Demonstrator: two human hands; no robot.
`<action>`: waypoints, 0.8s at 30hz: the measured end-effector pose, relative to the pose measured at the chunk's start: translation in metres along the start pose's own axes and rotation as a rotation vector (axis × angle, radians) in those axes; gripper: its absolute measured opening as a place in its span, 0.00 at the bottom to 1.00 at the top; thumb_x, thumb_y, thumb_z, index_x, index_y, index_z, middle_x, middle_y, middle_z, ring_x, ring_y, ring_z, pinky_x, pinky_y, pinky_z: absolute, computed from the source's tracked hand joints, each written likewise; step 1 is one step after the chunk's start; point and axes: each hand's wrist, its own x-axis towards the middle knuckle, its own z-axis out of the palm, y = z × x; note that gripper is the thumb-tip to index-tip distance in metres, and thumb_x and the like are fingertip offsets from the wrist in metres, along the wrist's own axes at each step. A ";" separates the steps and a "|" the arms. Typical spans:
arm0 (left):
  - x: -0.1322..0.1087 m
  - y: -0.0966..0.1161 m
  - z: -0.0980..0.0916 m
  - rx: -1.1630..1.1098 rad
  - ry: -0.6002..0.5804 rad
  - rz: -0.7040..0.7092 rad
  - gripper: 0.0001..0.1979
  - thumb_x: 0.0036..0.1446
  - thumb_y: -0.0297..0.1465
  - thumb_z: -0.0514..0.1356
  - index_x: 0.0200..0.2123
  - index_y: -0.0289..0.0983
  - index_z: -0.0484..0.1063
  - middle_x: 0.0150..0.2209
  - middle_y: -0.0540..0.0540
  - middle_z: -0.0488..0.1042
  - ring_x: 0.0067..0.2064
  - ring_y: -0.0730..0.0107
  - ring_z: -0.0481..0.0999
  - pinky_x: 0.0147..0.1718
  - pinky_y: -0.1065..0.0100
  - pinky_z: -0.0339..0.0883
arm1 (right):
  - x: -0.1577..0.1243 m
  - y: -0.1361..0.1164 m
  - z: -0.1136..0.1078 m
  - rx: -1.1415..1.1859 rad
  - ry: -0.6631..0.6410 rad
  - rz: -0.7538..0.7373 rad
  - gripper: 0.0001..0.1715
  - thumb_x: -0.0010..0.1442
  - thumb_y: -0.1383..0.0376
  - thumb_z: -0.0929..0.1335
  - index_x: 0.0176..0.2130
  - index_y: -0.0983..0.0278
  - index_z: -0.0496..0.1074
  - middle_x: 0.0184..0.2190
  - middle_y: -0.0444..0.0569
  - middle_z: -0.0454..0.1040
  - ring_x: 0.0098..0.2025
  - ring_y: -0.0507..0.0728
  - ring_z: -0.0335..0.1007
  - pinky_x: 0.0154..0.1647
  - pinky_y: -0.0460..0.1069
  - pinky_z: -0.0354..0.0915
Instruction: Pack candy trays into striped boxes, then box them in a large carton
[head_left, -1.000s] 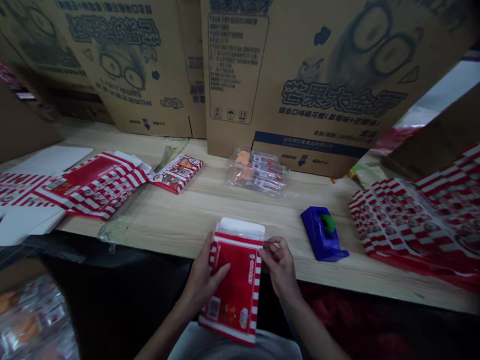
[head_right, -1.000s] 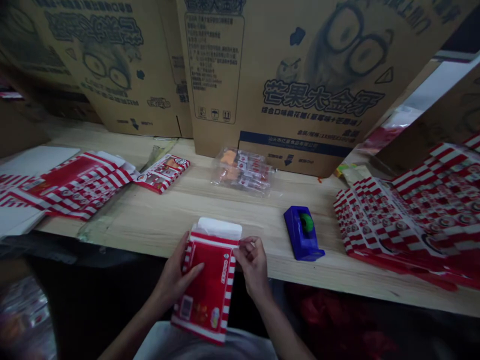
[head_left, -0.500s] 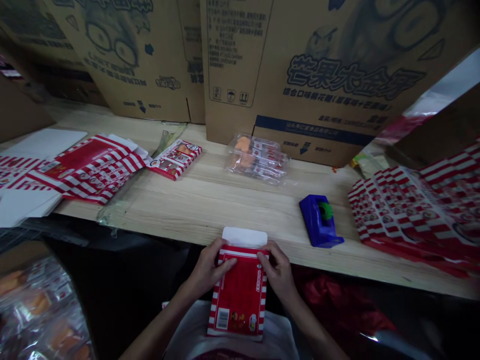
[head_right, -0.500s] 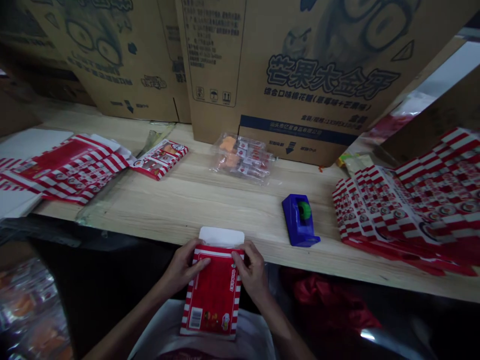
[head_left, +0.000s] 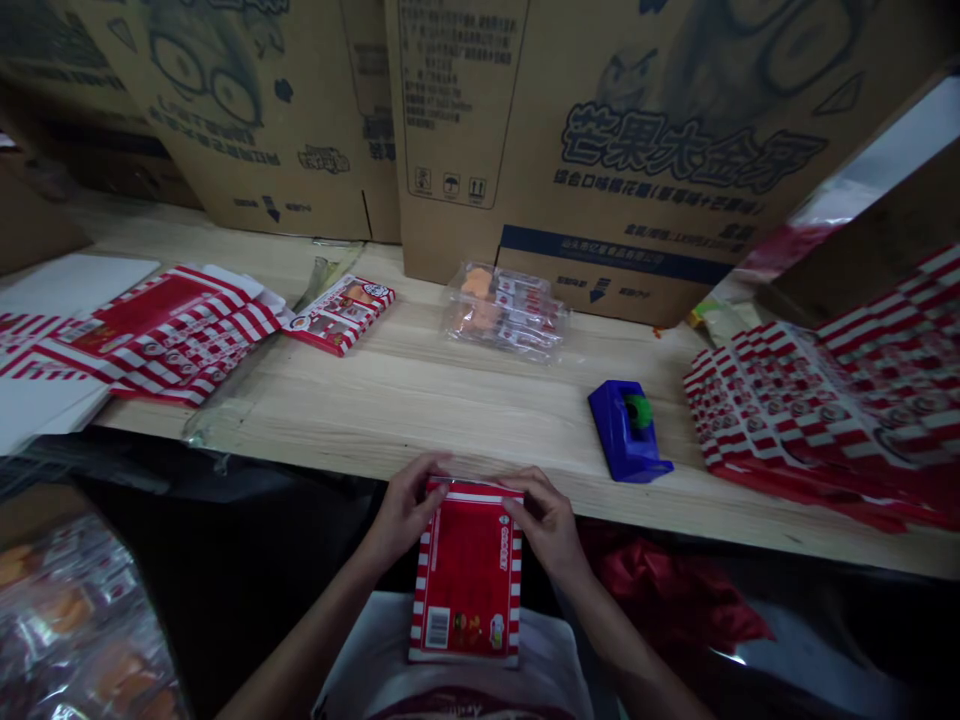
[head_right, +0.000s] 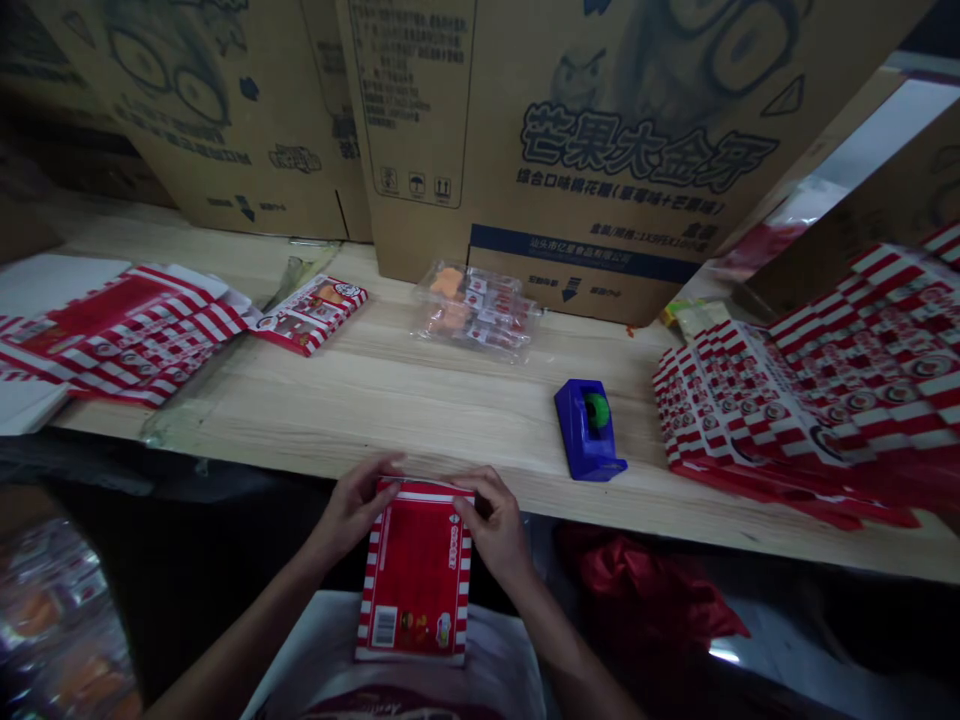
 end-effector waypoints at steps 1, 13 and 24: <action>0.000 0.002 -0.003 0.073 -0.044 0.045 0.09 0.56 0.31 0.61 0.42 0.38 0.73 0.31 0.49 0.68 0.33 0.71 0.69 0.33 0.70 0.62 | -0.001 -0.001 -0.001 0.001 -0.009 -0.010 0.08 0.57 0.65 0.71 0.39 0.57 0.79 0.37 0.48 0.74 0.42 0.57 0.71 0.42 0.51 0.67; 0.014 0.035 -0.015 0.198 -0.156 -0.089 0.08 0.52 0.34 0.63 0.30 0.35 0.79 0.28 0.45 0.78 0.31 0.67 0.75 0.31 0.70 0.65 | 0.015 -0.022 -0.013 -0.193 -0.098 0.070 0.06 0.57 0.63 0.70 0.33 0.63 0.78 0.30 0.47 0.78 0.32 0.55 0.73 0.32 0.47 0.66; 0.032 0.039 -0.023 0.009 -0.301 -0.237 0.12 0.48 0.38 0.66 0.22 0.33 0.76 0.21 0.47 0.75 0.24 0.72 0.70 0.25 0.71 0.63 | 0.016 -0.035 -0.012 -0.200 -0.126 -0.005 0.12 0.60 0.63 0.67 0.26 0.64 0.72 0.26 0.46 0.75 0.29 0.54 0.70 0.30 0.46 0.64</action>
